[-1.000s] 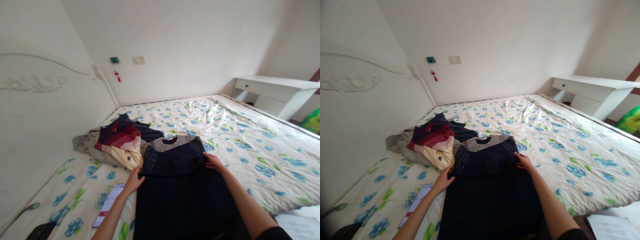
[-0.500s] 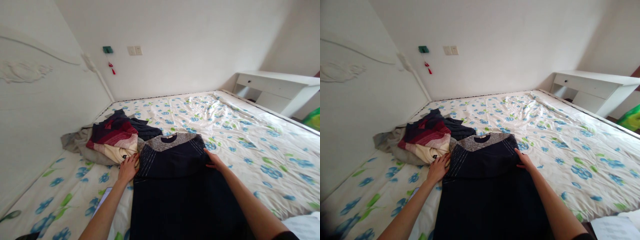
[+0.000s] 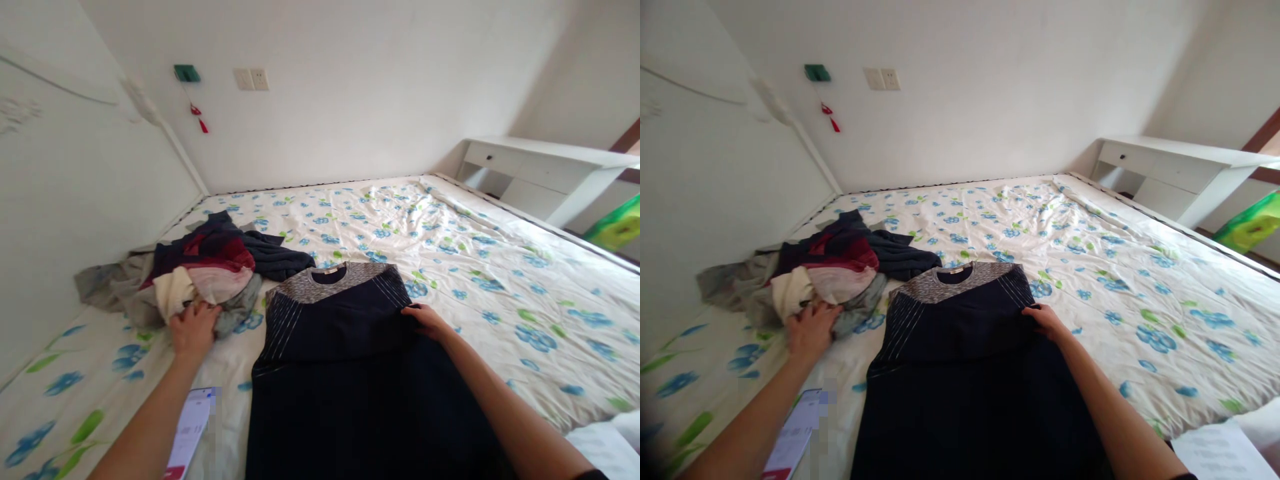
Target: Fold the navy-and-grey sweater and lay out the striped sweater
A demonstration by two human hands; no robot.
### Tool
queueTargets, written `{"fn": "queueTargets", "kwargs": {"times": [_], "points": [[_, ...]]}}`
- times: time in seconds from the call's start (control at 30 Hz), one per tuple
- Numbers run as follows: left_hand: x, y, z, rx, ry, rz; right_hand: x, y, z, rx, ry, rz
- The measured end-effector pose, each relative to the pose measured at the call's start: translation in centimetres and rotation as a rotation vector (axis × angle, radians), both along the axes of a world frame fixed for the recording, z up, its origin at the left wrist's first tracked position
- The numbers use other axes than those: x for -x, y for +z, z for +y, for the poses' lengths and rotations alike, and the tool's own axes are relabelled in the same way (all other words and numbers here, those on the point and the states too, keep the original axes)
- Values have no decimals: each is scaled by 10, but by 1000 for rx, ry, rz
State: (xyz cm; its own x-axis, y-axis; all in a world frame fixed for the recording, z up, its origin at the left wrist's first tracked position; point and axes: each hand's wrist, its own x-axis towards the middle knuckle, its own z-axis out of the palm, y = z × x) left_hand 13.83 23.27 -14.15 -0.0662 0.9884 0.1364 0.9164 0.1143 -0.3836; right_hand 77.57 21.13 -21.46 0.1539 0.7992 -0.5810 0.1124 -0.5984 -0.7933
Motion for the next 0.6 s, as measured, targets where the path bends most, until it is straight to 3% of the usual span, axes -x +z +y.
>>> {"fn": "queueTargets", "kwargs": {"times": [0.07,0.13,0.2,0.27,0.33,0.47,0.53,0.6], "points": [[25,5,-6,10,104,39,-5,6,-4,-11,69,51],[31,11,-6,55,230,19,-11,11,-7,3,160,46],[14,20,2,131,348,-57,-16,14,-9,22,215,-36],[-21,28,14,166,380,-128,-18,14,-9,12,224,-125],[-62,34,27,98,234,-136,-17,14,-6,-35,207,-183],[-120,27,59,3,-257,-108,-15,12,3,-213,156,-252],[-128,16,77,105,-349,-133,-13,10,5,-276,161,-256],[-124,3,93,237,-334,-169,-13,7,6,-289,180,-236]]}}
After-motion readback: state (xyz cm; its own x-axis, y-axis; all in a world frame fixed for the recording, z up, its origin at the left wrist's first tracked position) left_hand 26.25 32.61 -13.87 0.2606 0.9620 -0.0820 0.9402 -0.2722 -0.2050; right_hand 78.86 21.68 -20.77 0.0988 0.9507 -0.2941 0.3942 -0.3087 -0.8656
